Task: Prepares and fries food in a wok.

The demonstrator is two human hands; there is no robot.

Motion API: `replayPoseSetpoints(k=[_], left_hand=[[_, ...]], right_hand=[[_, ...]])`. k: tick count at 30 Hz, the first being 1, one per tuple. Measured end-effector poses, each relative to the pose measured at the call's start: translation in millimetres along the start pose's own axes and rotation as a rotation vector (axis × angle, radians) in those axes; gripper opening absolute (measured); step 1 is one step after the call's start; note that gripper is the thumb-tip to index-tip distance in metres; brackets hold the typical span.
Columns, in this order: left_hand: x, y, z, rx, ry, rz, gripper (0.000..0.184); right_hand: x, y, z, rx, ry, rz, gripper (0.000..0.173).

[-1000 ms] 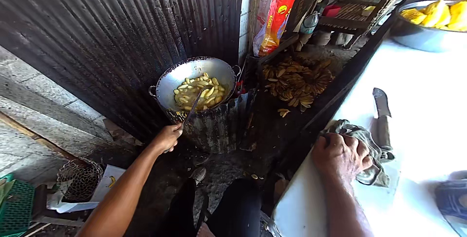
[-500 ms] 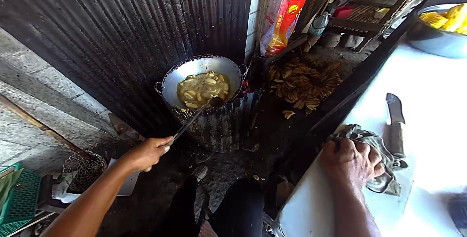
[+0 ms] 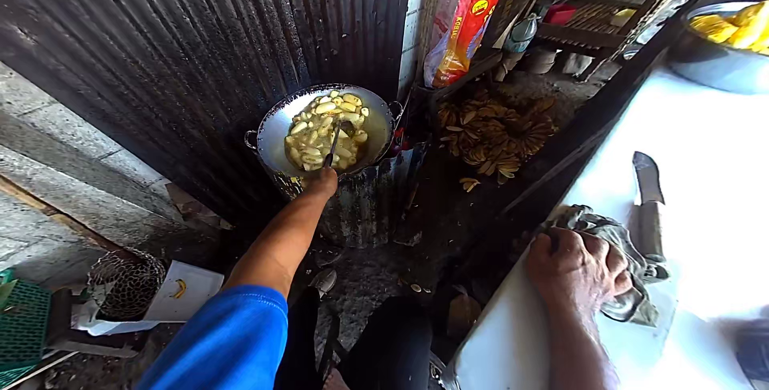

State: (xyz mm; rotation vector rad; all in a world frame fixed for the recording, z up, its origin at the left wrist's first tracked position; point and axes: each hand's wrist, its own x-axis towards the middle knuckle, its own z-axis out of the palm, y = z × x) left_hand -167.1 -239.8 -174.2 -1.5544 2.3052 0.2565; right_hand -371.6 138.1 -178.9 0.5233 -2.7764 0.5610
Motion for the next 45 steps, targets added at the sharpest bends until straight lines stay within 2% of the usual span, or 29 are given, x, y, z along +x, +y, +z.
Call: replayPoseSetpoints(k=[3,7,11,14,18,22,24,27,33,40,45], left_hand=[[4.6,-31.7,-6.4,0.049,0.022,0.016,0.038],[-14.2,-96.8,-3.4,0.127,0.022,0.036,0.050],[-57.8,-162.5,-18.1,0.087,0.001,0.009,0.050],[-94.2,-207.0,-41.5,-0.049,0.119,0.048,0.041],[-160.0,-244.5,-81.0,-0.098,0.217,0.000,0.036],[-205.2,-273.9,-104.2,-0.008,0.248,-0.054,0.032],[-213.2,-273.4,-106.1,0.074,0.233,-0.081,0.032],[-202.8,-250.4,-90.9,0.216,0.194,-0.051,0.033],[-119.3,-170.8,-30.9,0.248,0.056,-0.058,0.041],[-35.4,-104.1,24.9,0.021,0.050,-0.091,0.045],[8.3,-79.5,36.4,-0.470,-0.022,-0.101,0.044]], right_hand=[[-0.4,0.1,-0.4,0.011,-0.007,0.003,0.040],[0.4,-1.6,-1.1,0.020,-0.022,0.012,0.039],[0.1,-2.4,-1.2,0.029,-0.025,0.013,0.039],[0.4,-3.0,-1.6,0.032,-0.031,0.020,0.039],[0.4,-1.3,0.4,0.037,-0.032,0.018,0.039],[0.8,0.1,0.9,0.035,-0.037,0.014,0.039],[1.1,1.4,1.6,0.030,-0.039,0.010,0.040],[0.8,1.5,1.8,0.028,-0.036,0.008,0.041],[1.1,1.3,0.7,0.014,-0.045,0.013,0.041],[0.5,0.3,1.4,0.014,-0.019,0.011,0.040],[1.1,-1.0,-0.2,0.024,-0.016,0.015,0.039]])
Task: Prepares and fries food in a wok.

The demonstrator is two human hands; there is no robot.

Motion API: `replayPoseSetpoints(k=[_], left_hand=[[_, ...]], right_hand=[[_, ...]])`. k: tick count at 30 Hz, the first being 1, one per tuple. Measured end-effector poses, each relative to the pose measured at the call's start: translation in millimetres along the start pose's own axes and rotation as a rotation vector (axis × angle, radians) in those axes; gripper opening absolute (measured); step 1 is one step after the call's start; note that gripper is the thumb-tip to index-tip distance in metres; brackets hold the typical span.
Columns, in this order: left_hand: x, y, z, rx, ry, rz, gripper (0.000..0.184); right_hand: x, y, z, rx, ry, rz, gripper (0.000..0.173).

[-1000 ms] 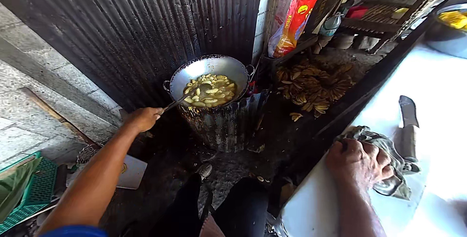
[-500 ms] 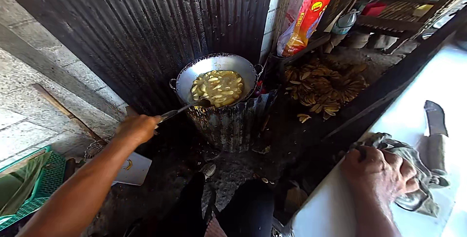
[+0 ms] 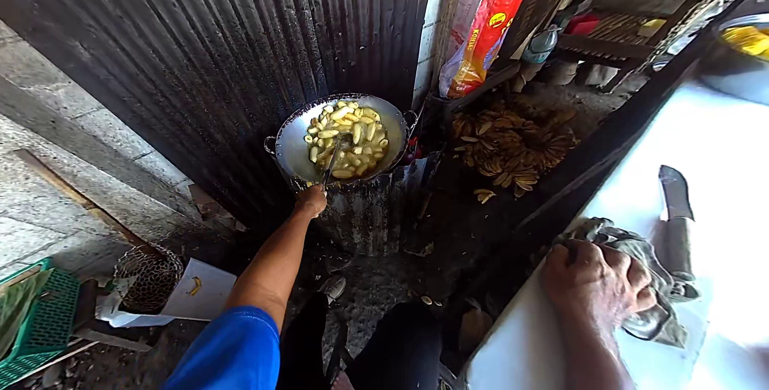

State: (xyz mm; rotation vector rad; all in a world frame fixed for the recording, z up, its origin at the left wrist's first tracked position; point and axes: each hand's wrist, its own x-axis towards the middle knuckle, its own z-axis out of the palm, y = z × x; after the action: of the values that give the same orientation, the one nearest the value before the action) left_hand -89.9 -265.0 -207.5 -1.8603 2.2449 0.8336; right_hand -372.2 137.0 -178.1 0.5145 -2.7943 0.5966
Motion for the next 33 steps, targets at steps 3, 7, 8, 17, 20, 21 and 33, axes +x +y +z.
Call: replayPoseSetpoints(k=[3,7,8,17,20,21,33], left_hand=[[-6.8,0.1,8.0,-0.455,-0.062,-0.086,0.047],[-45.8,-28.3,-18.3,-0.711,-0.176,-0.149,0.041],[-58.6,-40.4,-26.2,-0.715,-0.177,-0.143,0.040],[-106.7,-86.5,-52.8,-0.640,0.041,-0.126,0.045],[-56.6,-65.1,-45.4,-0.391,0.107,-0.160,0.048],[-36.7,-57.1,-39.9,-0.355,0.109,-0.172,0.048],[36.0,68.1,29.0,-0.617,-0.175,-0.016,0.056]], right_hand=[[0.3,0.5,1.5,-0.008,-0.006,0.003,0.038],[-0.2,-1.6,-1.3,0.002,-0.013,0.003,0.037],[-0.5,-2.3,-2.9,0.001,-0.019,-0.001,0.037],[-0.8,-2.6,-2.8,-0.001,-0.019,0.004,0.039],[-1.2,-1.5,-1.4,0.003,-0.012,0.005,0.038],[-1.2,-1.3,-1.4,0.004,-0.007,0.003,0.038],[-0.9,-2.6,-0.3,-0.021,0.018,0.004,0.039]])
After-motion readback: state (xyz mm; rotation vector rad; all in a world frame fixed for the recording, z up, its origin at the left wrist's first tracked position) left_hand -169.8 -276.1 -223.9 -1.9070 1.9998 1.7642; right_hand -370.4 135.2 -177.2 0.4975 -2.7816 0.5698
